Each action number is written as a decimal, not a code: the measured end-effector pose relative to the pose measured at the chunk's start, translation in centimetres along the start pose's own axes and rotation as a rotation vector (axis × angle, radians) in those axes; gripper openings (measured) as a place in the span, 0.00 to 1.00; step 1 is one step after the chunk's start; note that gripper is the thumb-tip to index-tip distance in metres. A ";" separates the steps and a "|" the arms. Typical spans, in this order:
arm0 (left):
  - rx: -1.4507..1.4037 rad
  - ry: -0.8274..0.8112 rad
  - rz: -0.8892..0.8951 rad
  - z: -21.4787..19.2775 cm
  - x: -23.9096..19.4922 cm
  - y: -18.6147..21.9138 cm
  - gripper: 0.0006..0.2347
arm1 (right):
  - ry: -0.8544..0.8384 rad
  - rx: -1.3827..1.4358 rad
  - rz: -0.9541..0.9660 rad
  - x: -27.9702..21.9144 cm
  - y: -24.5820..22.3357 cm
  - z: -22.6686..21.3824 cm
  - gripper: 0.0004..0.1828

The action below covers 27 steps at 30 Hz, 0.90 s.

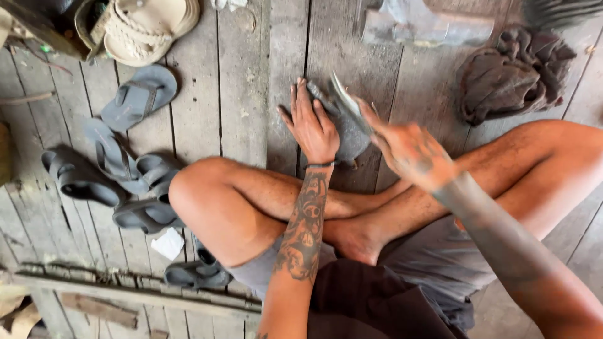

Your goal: Cleaning a metal engine component using a wire brush and a small metal pick.

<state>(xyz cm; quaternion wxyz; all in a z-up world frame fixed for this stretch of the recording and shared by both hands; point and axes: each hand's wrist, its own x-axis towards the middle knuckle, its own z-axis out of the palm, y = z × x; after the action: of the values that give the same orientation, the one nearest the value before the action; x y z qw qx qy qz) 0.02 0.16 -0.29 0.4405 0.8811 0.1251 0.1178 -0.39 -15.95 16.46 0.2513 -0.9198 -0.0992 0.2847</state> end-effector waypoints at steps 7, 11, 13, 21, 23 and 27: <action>0.039 -0.005 0.010 0.2 -0.1 -0.5 0.20 | -0.007 0.017 0.081 1.8 1.5 0.8 0.29; 0.037 -0.003 -0.011 -0.3 -0.7 -0.1 0.19 | -0.010 0.011 0.024 0.2 -0.1 -0.7 0.31; 0.020 0.017 -0.010 0.2 0.5 0.2 0.20 | 0.005 -0.014 -0.011 -0.3 0.6 -1.0 0.32; 0.077 0.021 0.021 -0.2 0.0 0.2 0.20 | -0.002 0.083 -0.014 5.8 2.3 1.6 0.24; 0.081 0.014 0.016 -0.2 -0.5 0.0 0.20 | 0.006 0.069 -0.070 2.8 2.1 0.9 0.27; 0.130 0.030 0.021 0.2 -0.2 -0.5 0.21 | -0.117 -0.044 0.039 -2.0 1.7 -0.9 0.27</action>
<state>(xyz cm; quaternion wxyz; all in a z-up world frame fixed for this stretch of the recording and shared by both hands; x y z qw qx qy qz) -0.16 0.22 -0.81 0.3792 0.9073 0.1300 0.1271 -1.49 -18.42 17.17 0.2195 -0.9086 -0.1021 0.3403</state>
